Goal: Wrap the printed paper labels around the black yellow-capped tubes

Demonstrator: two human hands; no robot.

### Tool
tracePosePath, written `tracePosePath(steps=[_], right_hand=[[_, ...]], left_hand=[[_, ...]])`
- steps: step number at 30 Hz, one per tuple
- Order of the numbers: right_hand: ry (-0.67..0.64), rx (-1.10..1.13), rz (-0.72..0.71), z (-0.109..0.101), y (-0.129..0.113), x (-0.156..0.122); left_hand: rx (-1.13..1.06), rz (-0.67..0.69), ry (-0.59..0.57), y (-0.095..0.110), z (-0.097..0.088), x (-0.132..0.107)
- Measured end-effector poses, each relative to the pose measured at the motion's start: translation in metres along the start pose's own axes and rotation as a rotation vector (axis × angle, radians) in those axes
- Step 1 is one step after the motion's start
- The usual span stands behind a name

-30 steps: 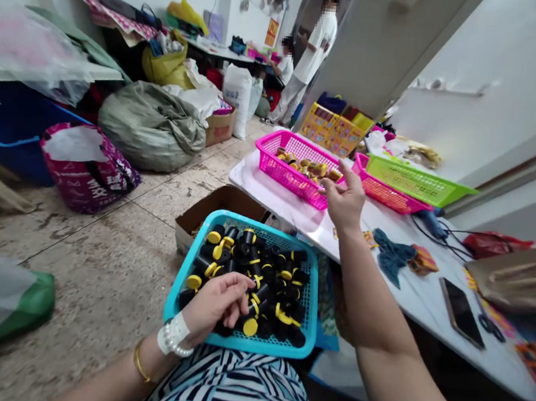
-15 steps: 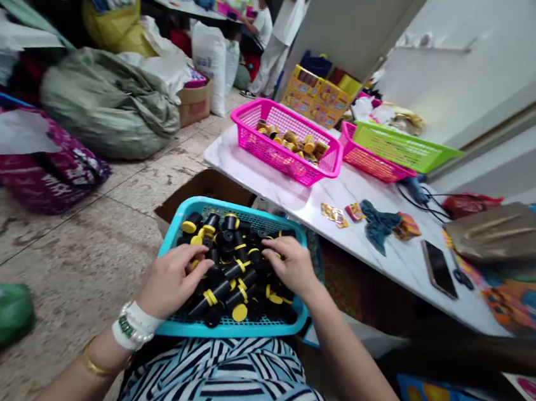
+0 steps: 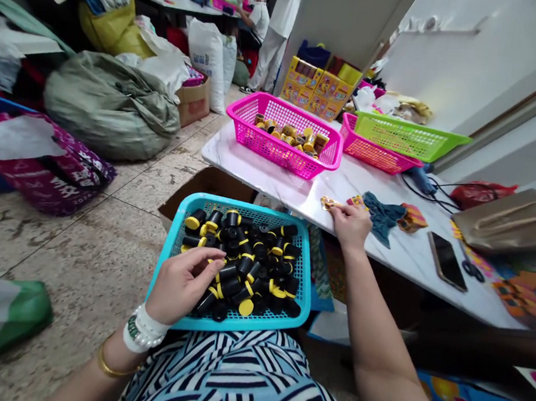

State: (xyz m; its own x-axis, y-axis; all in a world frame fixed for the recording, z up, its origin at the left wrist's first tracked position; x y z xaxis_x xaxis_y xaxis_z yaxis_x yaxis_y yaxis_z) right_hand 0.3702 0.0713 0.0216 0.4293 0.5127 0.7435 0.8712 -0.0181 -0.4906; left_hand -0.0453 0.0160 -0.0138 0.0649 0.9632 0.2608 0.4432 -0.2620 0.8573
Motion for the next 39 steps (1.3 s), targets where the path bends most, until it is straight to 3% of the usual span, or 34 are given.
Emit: tracePosePath(steps=[4,8,12,15,18,21,23,26,28,32,36,39], right_hand=[[0.136,0.056,0.039,-0.02,-0.02,-0.009],[0.129,0.177,-0.025,-0.025,-0.088,-0.052],[-0.071,0.469,-0.196,-0.022,-0.183,-0.119],[-0.32,0.65,-0.133,-0.013,-0.212,-0.155],[-0.632,0.843,0.158,0.007,-0.203,-0.171],[-0.843,0.939,0.485,0.026,-0.183,-0.177],[-1.002,0.937,0.576,0.035,-0.181,-0.182],[-1.182,0.853,0.561,0.04,-0.185,-0.191],[-1.165,0.803,0.549,0.041,-0.185,-0.189],[-1.045,0.779,0.516,0.044,-0.184,-0.168],[-0.877,0.723,0.421,0.059,-0.174,-0.119],[-0.74,0.504,0.219,0.076,-0.153,-0.065]], left_hand=[[-0.224,-0.17,-0.005,-0.002,0.004,-0.004],[-0.565,-0.437,-0.059,-0.006,0.037,-0.006],[-0.734,-0.52,-0.093,-0.001,0.062,-0.005],[-0.666,-0.459,-0.107,-0.003,0.058,-0.002],[-0.536,-0.414,-0.146,-0.012,0.049,-0.003],[-0.398,-0.342,-0.281,-0.012,0.048,-0.005],[-0.299,-0.278,-0.354,-0.009,0.05,-0.005],[-0.163,-0.205,-0.363,-0.007,0.047,-0.002],[-0.172,-0.22,-0.351,-0.008,0.045,0.003],[-0.417,-0.391,-0.388,-0.009,0.057,0.02],[-0.556,-0.444,-0.334,-0.002,0.07,0.054],[-0.596,-0.446,-0.277,0.002,0.073,0.069]])
Point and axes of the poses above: each hand's wrist, its own x-axis towards the middle knuckle, its own z-axis out of the palm, y = z × x, the point moved 9 cm from there along x, towards the middle knuckle, and after that the axes turned 11 degrees about y, right-handed, at the moved point
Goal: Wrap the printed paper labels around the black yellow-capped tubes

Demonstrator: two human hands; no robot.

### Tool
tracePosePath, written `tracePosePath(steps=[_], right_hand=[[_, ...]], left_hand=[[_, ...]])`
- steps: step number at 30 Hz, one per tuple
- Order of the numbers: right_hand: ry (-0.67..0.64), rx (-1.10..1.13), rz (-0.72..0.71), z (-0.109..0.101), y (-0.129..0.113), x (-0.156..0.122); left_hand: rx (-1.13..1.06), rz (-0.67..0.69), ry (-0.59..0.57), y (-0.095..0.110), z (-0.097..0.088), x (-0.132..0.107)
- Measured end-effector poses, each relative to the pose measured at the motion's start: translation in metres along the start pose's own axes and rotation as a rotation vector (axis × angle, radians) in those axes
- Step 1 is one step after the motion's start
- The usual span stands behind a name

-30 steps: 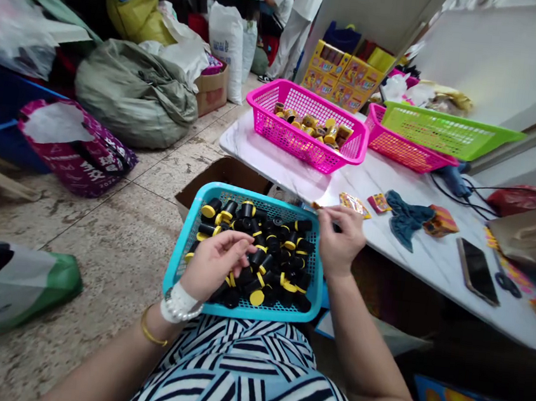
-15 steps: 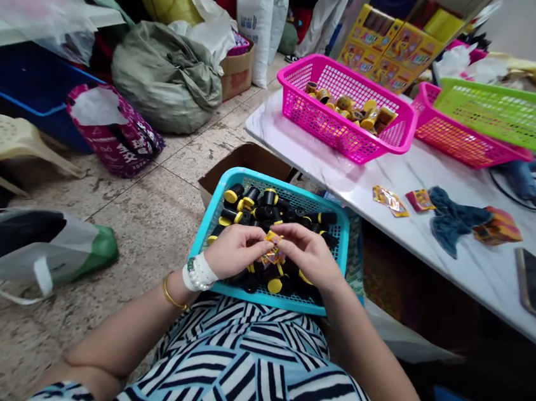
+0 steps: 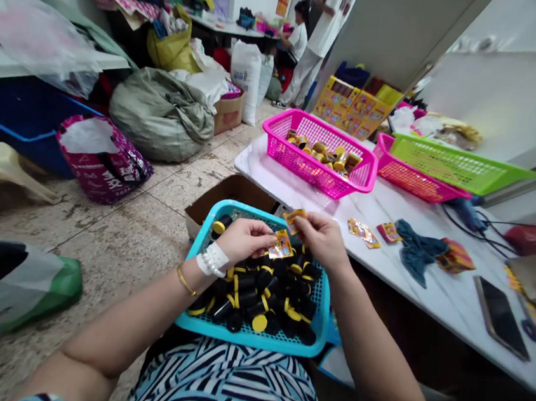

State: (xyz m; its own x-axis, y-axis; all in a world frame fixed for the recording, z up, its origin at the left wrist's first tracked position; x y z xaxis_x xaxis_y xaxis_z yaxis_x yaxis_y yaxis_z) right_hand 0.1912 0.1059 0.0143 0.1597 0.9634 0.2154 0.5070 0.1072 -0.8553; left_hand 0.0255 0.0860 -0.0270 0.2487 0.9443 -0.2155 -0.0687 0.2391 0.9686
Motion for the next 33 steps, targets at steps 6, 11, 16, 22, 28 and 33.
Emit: tracePosePath(steps=[6,11,16,22,28,33], right_hand=[[0.329,-0.478,-0.159,-0.064,0.016,0.062],[0.424,-0.24,-0.283,-0.037,-0.017,-0.019],[-0.133,0.193,0.096,0.055,-0.009,-0.101],[0.106,0.274,0.163,0.051,0.003,-0.111],[0.178,0.253,0.09,0.049,-0.002,-0.12],[0.199,0.227,0.017,0.052,0.003,-0.128]], left_hand=[[0.082,0.007,0.045,-0.007,-0.016,-0.02],[0.217,0.08,0.119,-0.009,-0.035,-0.035],[0.252,0.142,0.174,-0.008,-0.04,-0.042],[0.082,0.211,0.454,-0.003,-0.053,-0.083],[0.174,0.213,0.469,-0.01,-0.038,-0.114],[0.145,0.183,0.471,-0.019,-0.039,-0.113]])
Point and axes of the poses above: each hand's wrist, its own x-axis towards the middle knuckle, its own z-axis out of the palm, y = z × x, the point moved 9 cm from there along x, towards the middle knuckle, and after that the axes turned 11 degrees about y, right-handed, at the moved point
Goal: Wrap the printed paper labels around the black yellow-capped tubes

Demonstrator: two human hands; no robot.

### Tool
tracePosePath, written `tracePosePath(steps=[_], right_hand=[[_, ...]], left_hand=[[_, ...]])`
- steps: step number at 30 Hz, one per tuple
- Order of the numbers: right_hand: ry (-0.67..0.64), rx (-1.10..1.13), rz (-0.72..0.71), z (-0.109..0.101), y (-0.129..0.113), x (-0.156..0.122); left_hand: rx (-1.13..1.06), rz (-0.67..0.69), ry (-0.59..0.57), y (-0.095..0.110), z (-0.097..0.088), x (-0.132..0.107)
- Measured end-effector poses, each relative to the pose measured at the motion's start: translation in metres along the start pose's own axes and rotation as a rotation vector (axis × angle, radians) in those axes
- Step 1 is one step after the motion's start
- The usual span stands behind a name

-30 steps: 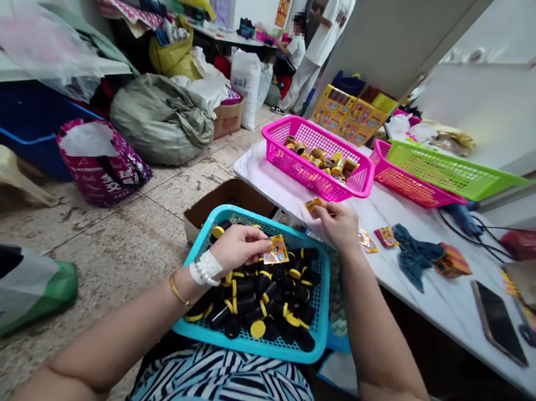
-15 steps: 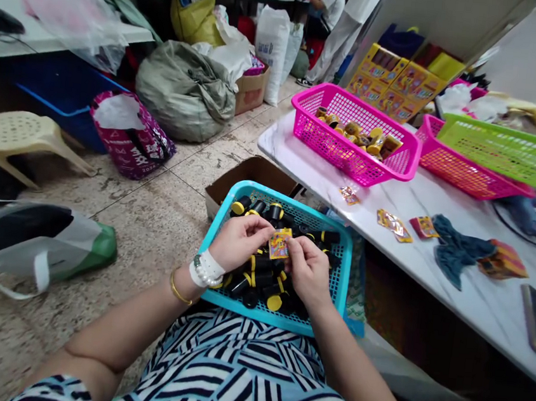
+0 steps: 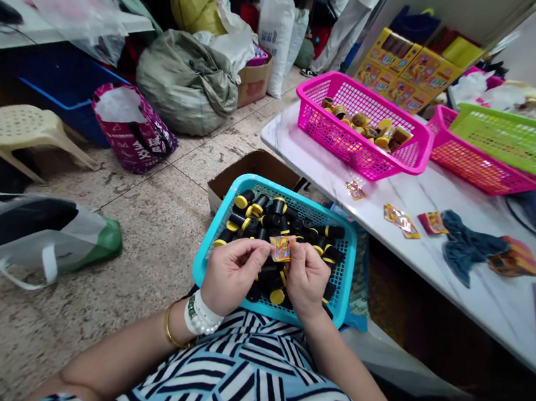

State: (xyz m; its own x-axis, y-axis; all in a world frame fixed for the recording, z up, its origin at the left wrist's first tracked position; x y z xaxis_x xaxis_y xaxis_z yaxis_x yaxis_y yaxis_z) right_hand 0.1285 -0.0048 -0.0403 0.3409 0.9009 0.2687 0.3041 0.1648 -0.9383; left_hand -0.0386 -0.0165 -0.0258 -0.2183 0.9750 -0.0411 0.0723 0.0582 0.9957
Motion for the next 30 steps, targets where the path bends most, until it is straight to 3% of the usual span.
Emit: tracePosePath(steps=[3,6,10,13,16,20,22,24,27,30], right_hand=[[-0.007,-0.052,-0.106,0.0,-0.006,-0.002],[-0.06,-0.139,-0.304,0.005,-0.021,-0.008],[-0.182,-0.204,-0.483,0.018,-0.034,-0.021],[-0.248,-0.2,-0.418,0.024,-0.03,-0.011],[-0.244,-0.245,-0.366,0.03,-0.029,0.021],[-0.165,-0.723,-0.421,0.054,-0.026,0.077],[-0.267,-0.974,-0.42,0.077,-0.018,0.092],[-0.381,-1.077,-0.425,0.095,-0.013,0.094],[-0.448,-0.977,-0.431,0.099,-0.014,0.084],[-0.392,-0.635,-0.355,0.071,-0.02,0.073]], left_hand=[[-0.022,-0.017,-0.029,-0.002,0.002,0.003],[-0.052,-0.098,-0.099,-0.009,0.007,0.007],[-0.062,-0.136,-0.067,-0.016,-0.002,0.019],[-0.139,-0.238,-0.04,-0.026,-0.009,0.021],[-0.217,-0.347,-0.034,-0.034,-0.012,0.018],[-0.268,-0.407,-0.048,-0.038,-0.009,0.014],[-0.287,-0.446,-0.09,-0.04,-0.004,0.013],[-0.31,-0.487,-0.117,-0.042,-0.002,0.013],[-0.366,-0.542,-0.096,-0.044,-0.008,0.017],[-0.436,-0.599,-0.065,-0.046,-0.014,0.021]])
Point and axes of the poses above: each hand's wrist, its own x-axis towards the middle knuckle, its own z-axis out of the palm, y = z × x, the point moved 9 cm from there along x, towards the middle knuckle, and after that the axes turned 11 degrees about y, right-handed, at the moved point
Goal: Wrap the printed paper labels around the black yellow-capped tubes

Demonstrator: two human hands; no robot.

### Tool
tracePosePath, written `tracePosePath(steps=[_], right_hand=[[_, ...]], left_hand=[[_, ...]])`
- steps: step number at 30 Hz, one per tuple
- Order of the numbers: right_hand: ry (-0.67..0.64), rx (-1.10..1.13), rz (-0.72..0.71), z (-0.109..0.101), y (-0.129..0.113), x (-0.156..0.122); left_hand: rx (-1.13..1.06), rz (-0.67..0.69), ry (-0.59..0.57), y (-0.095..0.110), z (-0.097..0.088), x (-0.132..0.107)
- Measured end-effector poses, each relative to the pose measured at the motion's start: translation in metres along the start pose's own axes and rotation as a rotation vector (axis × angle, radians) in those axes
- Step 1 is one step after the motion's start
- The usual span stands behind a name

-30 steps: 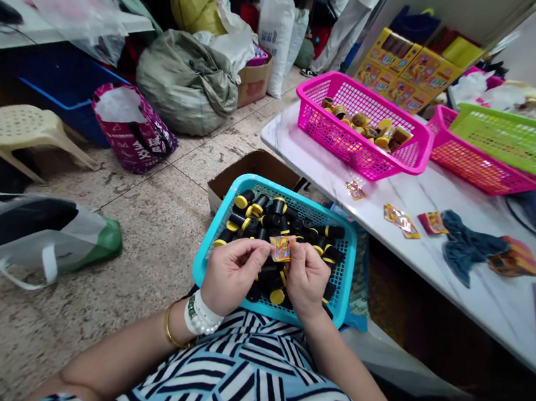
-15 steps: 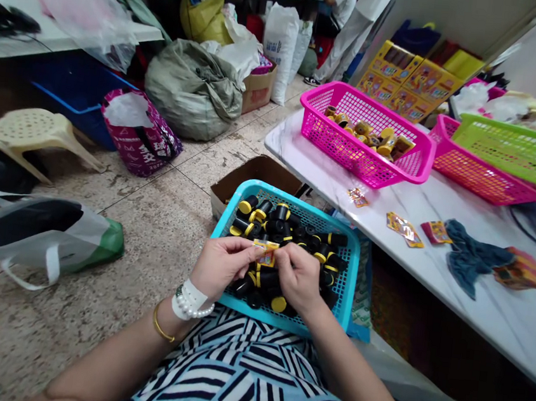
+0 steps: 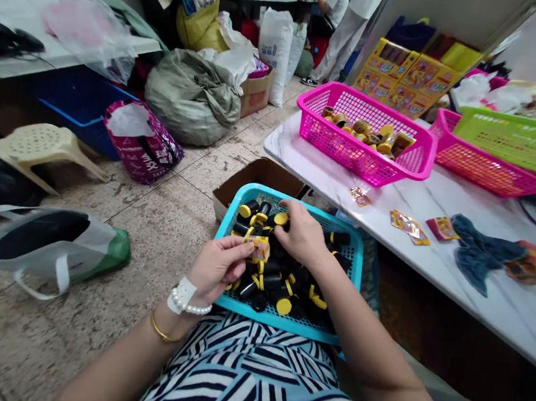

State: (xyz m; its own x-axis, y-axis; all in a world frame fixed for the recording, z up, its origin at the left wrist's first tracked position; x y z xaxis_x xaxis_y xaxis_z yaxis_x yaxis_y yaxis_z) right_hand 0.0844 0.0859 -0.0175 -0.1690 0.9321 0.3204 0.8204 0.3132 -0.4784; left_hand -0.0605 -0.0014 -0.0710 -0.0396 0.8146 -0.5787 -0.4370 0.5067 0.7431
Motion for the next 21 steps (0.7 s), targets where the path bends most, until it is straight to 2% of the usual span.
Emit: tracePosePath(steps=[2,4,5,7,10,13,18,21], right_hand=[[0.035,0.382,0.129,-0.016,0.012,-0.018],[0.021,0.781,0.309,-0.022,0.022,-0.038],[0.017,0.931,0.384,-0.024,0.024,-0.047],[0.045,1.095,0.462,-0.028,0.024,-0.061],[0.104,1.136,0.47,-0.031,0.023,-0.072],[0.15,1.067,0.454,-0.032,0.026,-0.075],[0.273,0.808,0.401,-0.047,0.034,-0.077],[0.26,0.798,0.388,-0.049,0.031,-0.077]], left_hand=[[-0.054,-0.036,0.002,0.0,0.0,0.002],[-0.093,-0.072,-0.016,-0.002,0.006,0.005],[-0.109,-0.087,-0.031,-0.003,0.011,0.006],[-0.134,-0.115,-0.065,-0.006,0.021,0.007],[-0.171,-0.15,-0.116,-0.01,0.036,0.007],[-0.203,-0.173,-0.164,-0.012,0.046,0.005],[-0.22,-0.171,-0.185,-0.016,0.05,0.008],[-0.212,-0.152,-0.17,-0.018,0.05,0.011]])
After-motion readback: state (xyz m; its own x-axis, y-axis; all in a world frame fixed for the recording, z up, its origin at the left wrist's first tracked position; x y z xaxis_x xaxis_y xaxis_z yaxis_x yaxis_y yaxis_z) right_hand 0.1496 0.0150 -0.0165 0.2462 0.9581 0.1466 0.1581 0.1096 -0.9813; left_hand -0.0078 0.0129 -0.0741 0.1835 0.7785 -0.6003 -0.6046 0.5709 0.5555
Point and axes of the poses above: each hand's wrist, its own x-axis towards the middle knuckle, its own z-axis out of the palm, y = z × x, the point moved 9 cm from there along x, towards the middle knuckle, and after that the axes turned 11 degrees about y, right-handed, at the moved point
